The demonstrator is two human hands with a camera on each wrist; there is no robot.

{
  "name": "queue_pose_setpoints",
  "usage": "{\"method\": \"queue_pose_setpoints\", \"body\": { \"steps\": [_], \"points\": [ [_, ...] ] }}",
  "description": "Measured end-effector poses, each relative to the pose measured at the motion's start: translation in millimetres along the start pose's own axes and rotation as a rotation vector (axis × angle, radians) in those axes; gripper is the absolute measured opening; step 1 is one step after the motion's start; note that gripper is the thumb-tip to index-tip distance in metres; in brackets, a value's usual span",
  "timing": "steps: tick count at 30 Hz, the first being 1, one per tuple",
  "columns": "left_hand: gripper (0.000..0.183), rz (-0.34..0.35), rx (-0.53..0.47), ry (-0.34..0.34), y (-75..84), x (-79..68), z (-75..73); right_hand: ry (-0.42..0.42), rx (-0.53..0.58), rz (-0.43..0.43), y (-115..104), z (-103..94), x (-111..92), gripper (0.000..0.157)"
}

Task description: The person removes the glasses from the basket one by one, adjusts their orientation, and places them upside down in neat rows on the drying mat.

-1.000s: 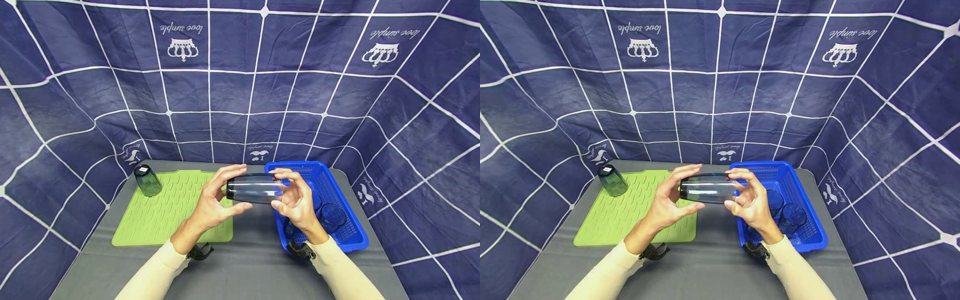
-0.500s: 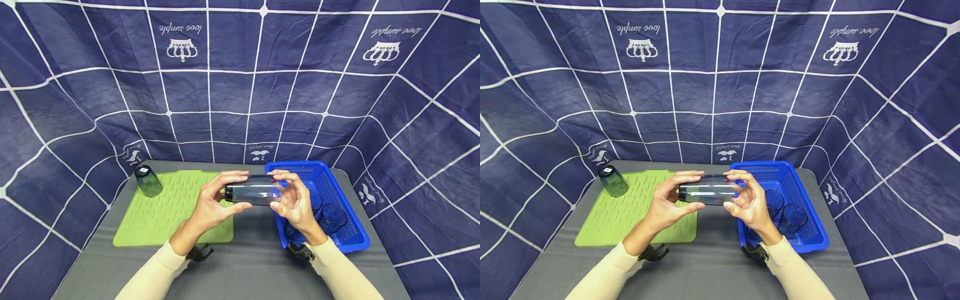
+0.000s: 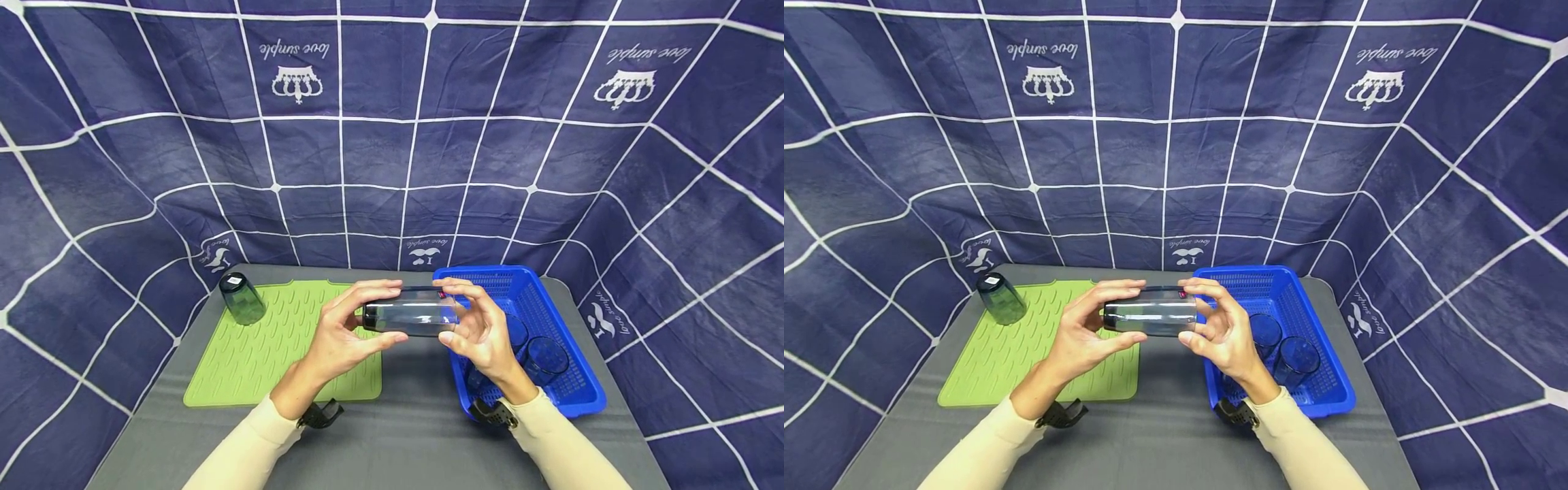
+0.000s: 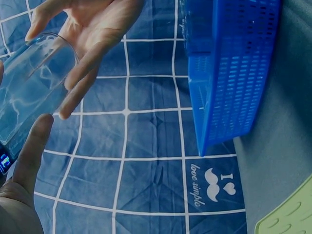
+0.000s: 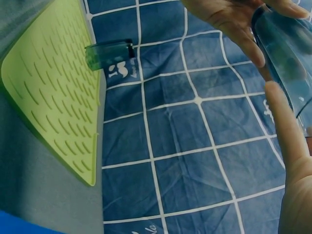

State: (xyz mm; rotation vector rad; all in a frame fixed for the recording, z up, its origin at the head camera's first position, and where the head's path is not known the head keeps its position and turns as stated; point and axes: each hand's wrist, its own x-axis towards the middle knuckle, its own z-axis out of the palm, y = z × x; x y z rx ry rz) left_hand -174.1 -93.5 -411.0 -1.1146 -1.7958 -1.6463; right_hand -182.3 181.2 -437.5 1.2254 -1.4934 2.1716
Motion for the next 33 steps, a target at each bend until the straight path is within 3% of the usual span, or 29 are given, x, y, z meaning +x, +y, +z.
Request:
{"method": "queue_pose_setpoints", "body": {
  "steps": [11, 33],
  "points": [
    [0.071, -0.005, -0.002, 0.036, 0.5, 1.4, -13.7, -0.051, -0.064, -0.017, -4, -11.2, 5, 0.065],
    [0.073, -0.1, 0.123, 0.113, -13.0, -10.4, -47.0, -0.017, -0.215, -0.024, -15, -37.1, 4, 0.062]
  ]
}}
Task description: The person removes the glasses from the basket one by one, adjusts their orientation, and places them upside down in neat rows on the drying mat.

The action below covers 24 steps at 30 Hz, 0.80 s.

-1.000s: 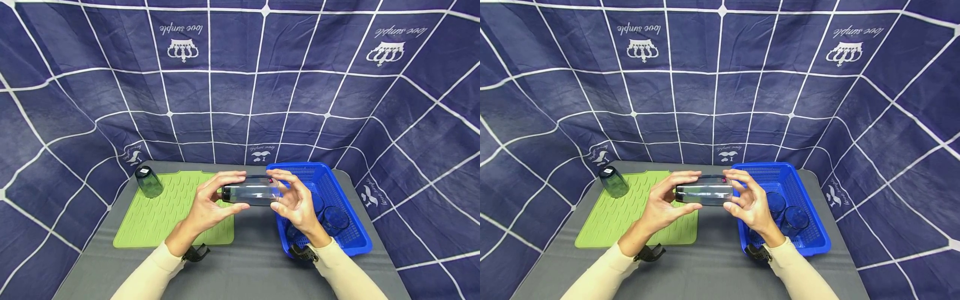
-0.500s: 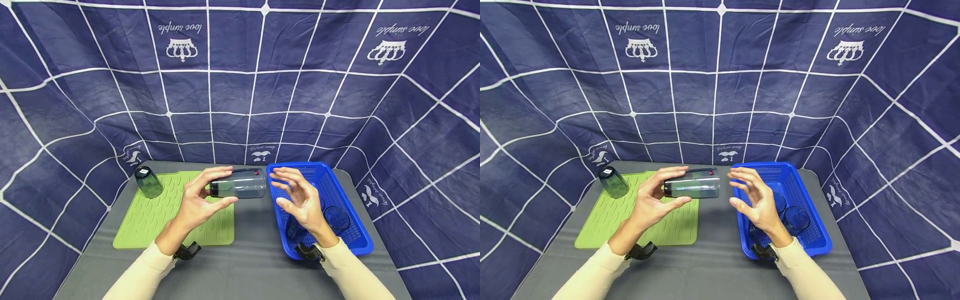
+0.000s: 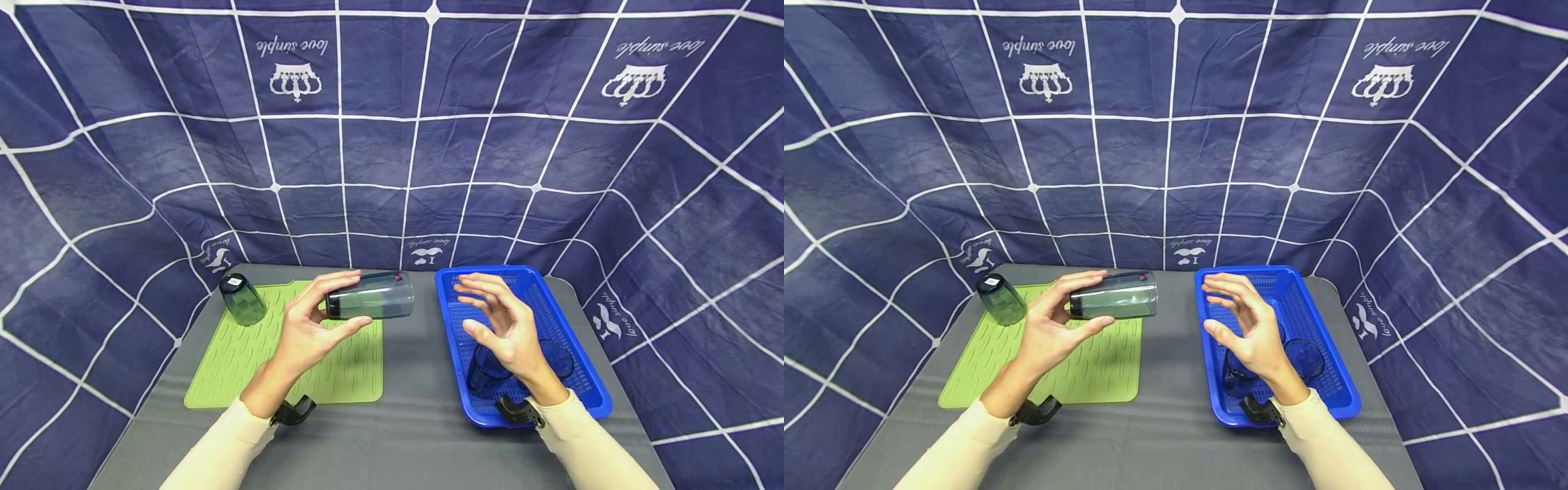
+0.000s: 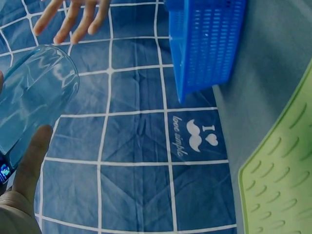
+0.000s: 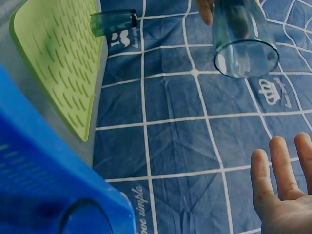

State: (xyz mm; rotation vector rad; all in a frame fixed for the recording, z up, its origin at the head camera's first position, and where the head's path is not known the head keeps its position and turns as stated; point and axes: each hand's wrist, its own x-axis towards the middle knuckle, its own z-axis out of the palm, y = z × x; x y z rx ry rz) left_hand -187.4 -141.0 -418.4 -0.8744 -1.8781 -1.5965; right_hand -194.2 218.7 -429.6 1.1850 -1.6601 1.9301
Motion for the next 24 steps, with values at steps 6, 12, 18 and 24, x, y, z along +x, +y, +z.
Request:
{"method": "queue_pose_setpoints", "body": {
  "steps": [6, 12, 18, 24],
  "points": [
    [0.074, -0.062, 0.059, 0.02, -4.7, -5.1, -10.0, 0.004, -0.051, 0.031, -4, -9.7, -5, 0.064],
    [0.074, -0.11, 0.118, 0.045, -12.1, -11.3, -18.2, -0.007, -0.101, 0.067, -7, -18.6, -12, 0.064],
    [0.072, -0.156, 0.169, 0.061, -17.4, -15.8, -25.4, -0.034, -0.141, 0.09, -10, -25.1, -17, 0.066],
    [0.072, -0.179, 0.187, 0.078, -21.9, -19.5, -32.0, -0.071, -0.23, 0.125, -10, -31.4, -22, 0.062]
  ]
}}
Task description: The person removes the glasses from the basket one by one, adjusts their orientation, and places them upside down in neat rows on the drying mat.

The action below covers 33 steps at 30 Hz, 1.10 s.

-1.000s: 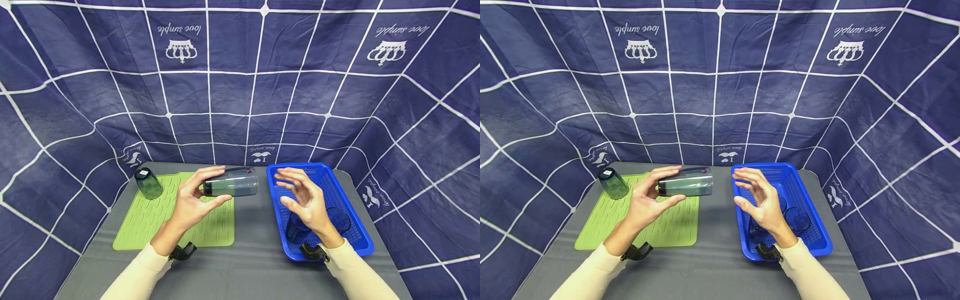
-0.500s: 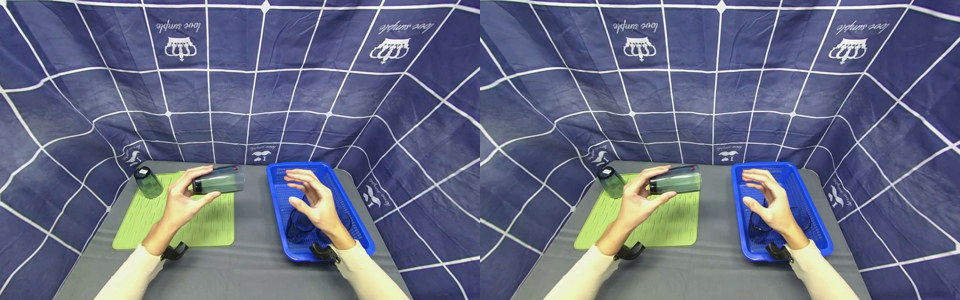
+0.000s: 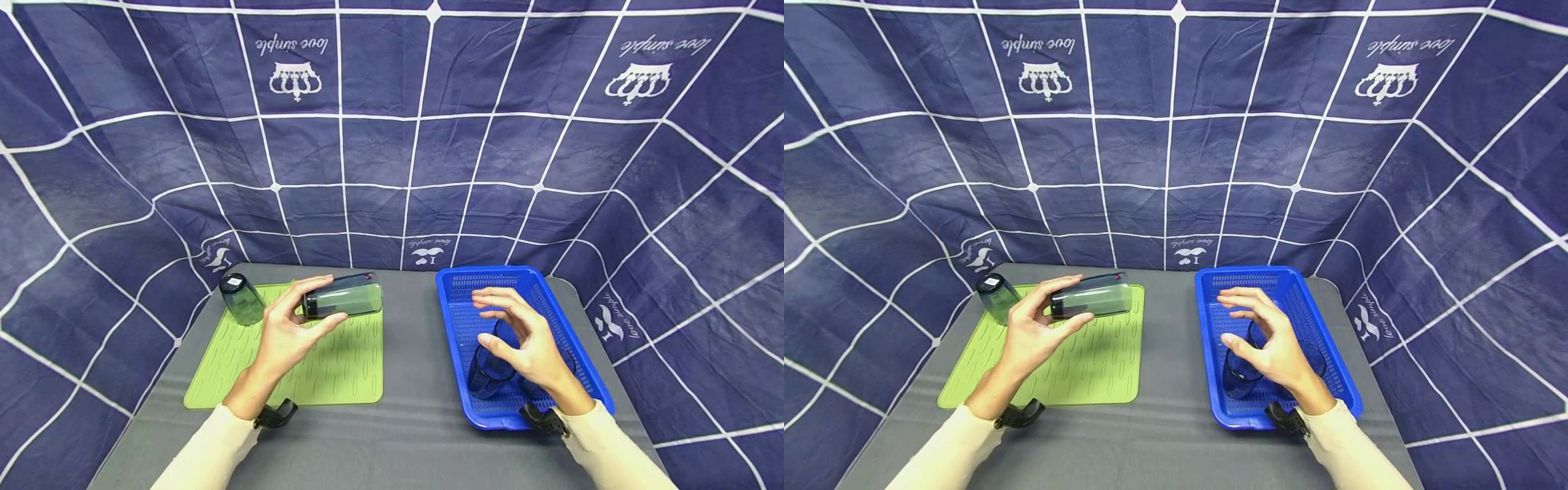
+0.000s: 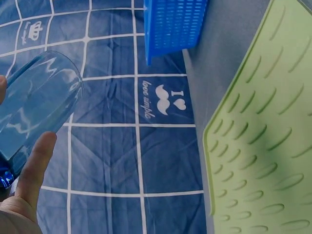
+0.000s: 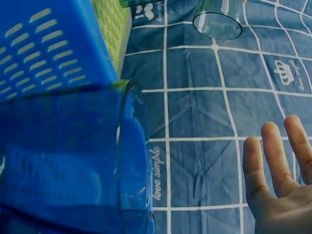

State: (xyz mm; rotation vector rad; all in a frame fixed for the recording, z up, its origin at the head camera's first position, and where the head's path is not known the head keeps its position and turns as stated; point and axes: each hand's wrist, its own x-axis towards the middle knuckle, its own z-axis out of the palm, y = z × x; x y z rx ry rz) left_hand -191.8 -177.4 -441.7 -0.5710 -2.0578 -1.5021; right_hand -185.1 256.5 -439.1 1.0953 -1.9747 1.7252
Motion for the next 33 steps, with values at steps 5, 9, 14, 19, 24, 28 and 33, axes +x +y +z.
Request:
{"method": "queue_pose_setpoints", "body": {
  "steps": [5, 9, 14, 19, 24, 28, 33],
  "points": [
    [0.072, 0.007, 0.024, 0.02, -7.3, -0.5, -2.8, -0.02, -0.083, 0.016, 0, -5.2, -4, 0.063],
    [0.072, 0.002, 0.047, 0.035, -11.3, -0.9, -5.0, -0.04, -0.151, 0.018, 0, -9.2, -7, 0.066],
    [0.073, -0.034, 0.075, 0.041, -14.4, -1.0, -8.5, -0.073, -0.284, 0.018, 0, -14.7, -9, 0.069],
    [0.073, -0.059, 0.073, 0.055, -19.4, -1.9, -10.5, -0.109, -0.401, 0.04, -1, -19.6, -12, 0.069],
    [0.072, -0.063, 0.096, 0.084, -24.5, -2.1, -12.9, -0.133, -0.463, 0.063, -1, -21.8, -17, 0.07],
    [0.071, -0.044, 0.161, 0.113, -29.1, -1.2, -16.4, -0.156, -0.491, 0.062, 0, -21.6, -21, 0.071],
    [0.072, -0.007, 0.25, 0.148, -34.4, 1.2, -21.4, -0.175, -0.501, 0.036, -2, -21.0, -23, 0.073]
  ]
}}
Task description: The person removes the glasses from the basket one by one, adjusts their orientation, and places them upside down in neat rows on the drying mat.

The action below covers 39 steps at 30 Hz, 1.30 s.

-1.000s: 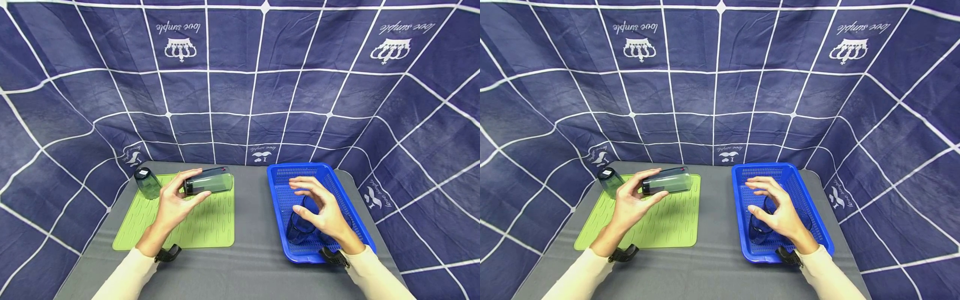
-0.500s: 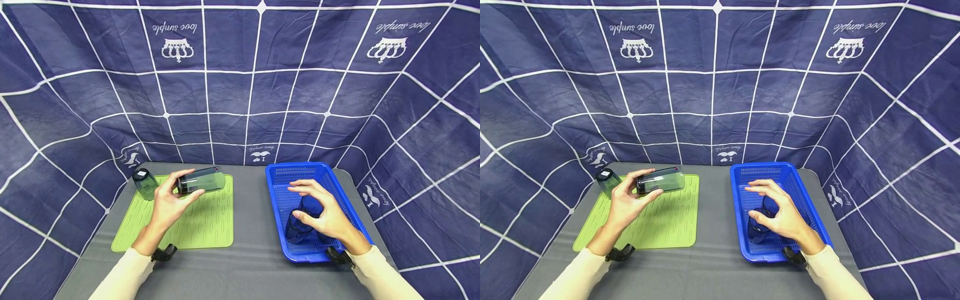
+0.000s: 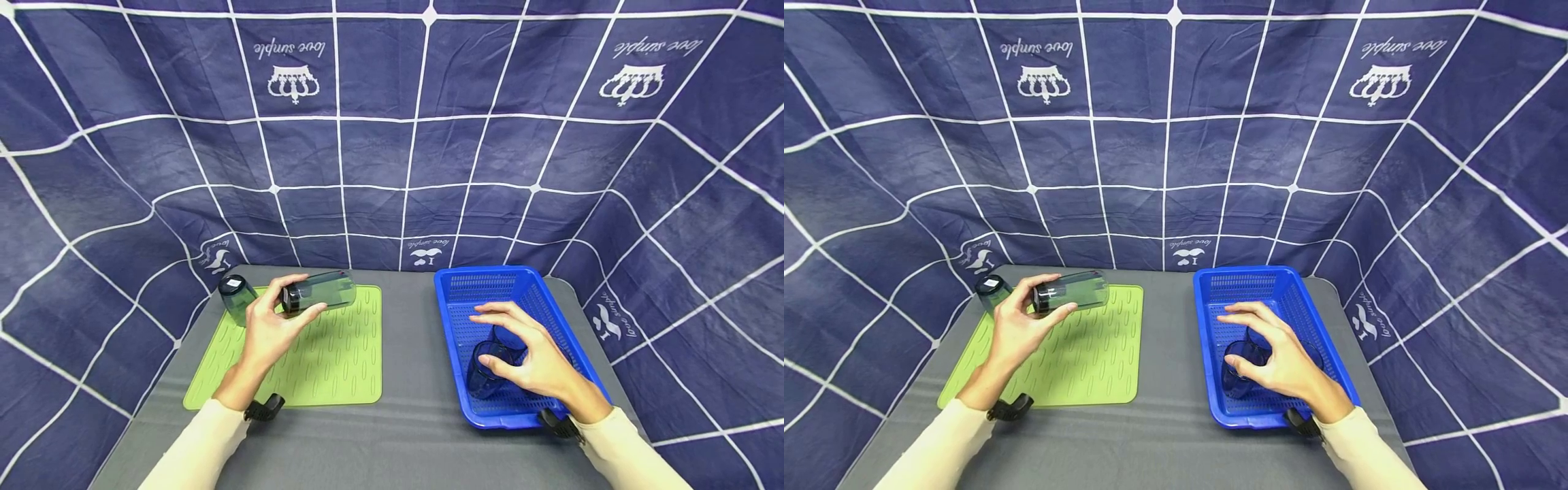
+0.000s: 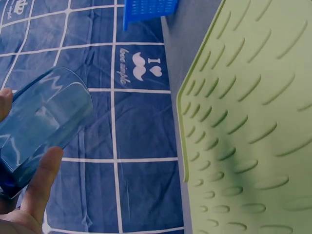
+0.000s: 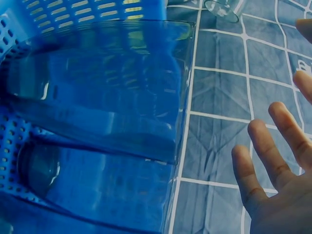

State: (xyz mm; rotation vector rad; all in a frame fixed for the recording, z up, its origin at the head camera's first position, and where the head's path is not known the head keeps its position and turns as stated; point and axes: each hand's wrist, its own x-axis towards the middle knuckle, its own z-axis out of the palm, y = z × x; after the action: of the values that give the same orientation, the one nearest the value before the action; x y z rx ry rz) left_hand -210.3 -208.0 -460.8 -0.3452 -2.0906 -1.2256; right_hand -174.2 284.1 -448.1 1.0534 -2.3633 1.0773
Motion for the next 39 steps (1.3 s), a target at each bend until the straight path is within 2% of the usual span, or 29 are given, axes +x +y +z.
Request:
{"method": "queue_pose_setpoints", "body": {
  "steps": [3, 6, 15, 23, 34, 39],
  "points": [
    [0.072, 0.021, 0.044, 0.01, -4.9, 2.7, -2.4, 0.0, -0.014, -0.023, 0, -1.0, -1, 0.074],
    [0.07, 0.014, 0.062, 0.003, -9.4, 4.9, -5.7, -0.008, -0.036, -0.03, 0, -2.4, -2, 0.075],
    [0.069, -0.013, 0.161, -0.01, -23.4, 9.6, -14.4, -0.076, -0.074, 0.039, 0, -6.1, -7, 0.074],
    [0.07, -0.077, 0.216, -0.036, -34.1, 13.0, -18.2, -0.122, -0.132, 0.052, -2, -7.7, -12, 0.075],
    [0.075, -0.172, 0.273, -0.081, -50.3, 14.8, -23.2, -0.138, -0.213, -0.005, 1, -6.4, -17, 0.078],
    [0.075, -0.198, 0.303, -0.1, -56.8, 15.5, -24.6, -0.18, -0.23, 0.015, 2, -5.4, -18, 0.078]
  ]
}}
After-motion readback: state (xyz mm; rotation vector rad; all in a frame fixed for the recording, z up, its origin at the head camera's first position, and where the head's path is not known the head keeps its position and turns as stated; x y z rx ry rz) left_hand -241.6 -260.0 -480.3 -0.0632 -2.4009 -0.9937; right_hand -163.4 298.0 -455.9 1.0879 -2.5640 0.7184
